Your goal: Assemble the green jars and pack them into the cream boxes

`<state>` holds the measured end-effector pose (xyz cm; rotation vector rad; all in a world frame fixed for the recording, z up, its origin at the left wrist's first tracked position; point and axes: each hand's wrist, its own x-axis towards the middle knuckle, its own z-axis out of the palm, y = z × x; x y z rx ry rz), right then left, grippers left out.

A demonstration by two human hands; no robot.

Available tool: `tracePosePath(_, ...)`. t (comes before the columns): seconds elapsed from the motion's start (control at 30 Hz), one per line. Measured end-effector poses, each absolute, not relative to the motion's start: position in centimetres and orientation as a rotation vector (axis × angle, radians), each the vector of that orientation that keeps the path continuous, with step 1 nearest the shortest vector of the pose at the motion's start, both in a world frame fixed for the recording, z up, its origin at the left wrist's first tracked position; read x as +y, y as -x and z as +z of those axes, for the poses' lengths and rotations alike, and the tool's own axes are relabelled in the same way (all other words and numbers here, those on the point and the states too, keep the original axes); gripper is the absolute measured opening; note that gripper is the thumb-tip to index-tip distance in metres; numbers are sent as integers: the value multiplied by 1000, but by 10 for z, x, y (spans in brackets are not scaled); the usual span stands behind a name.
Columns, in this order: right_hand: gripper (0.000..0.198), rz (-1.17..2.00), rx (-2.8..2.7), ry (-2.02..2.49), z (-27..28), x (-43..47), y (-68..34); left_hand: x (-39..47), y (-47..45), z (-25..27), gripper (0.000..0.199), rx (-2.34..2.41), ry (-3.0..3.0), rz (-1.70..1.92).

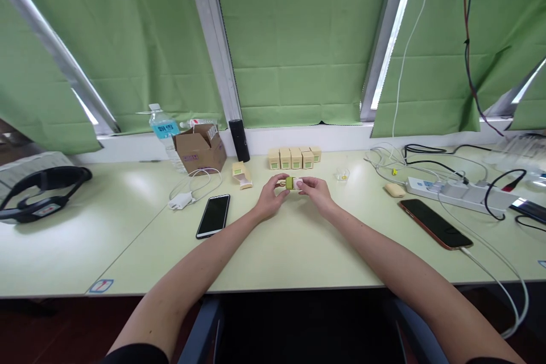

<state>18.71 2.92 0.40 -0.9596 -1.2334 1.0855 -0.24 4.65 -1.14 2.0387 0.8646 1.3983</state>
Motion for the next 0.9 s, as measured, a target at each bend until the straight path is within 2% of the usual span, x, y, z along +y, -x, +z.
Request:
tracePosePath(0.23, 44, 1151, -1267, 990, 5, 28, -189, 44, 2, -11, 42, 865, -2101, 1385)
tracePosePath(0.63, 32, 1186, -1274, 1001, 8, 28, -189, 43, 2, -11, 42, 861, -2128, 1365)
tracePosePath(0.9, 38, 1189, -1242, 985, 6, 28, -187, 41, 2, -11, 41, 827, -2211, 1357)
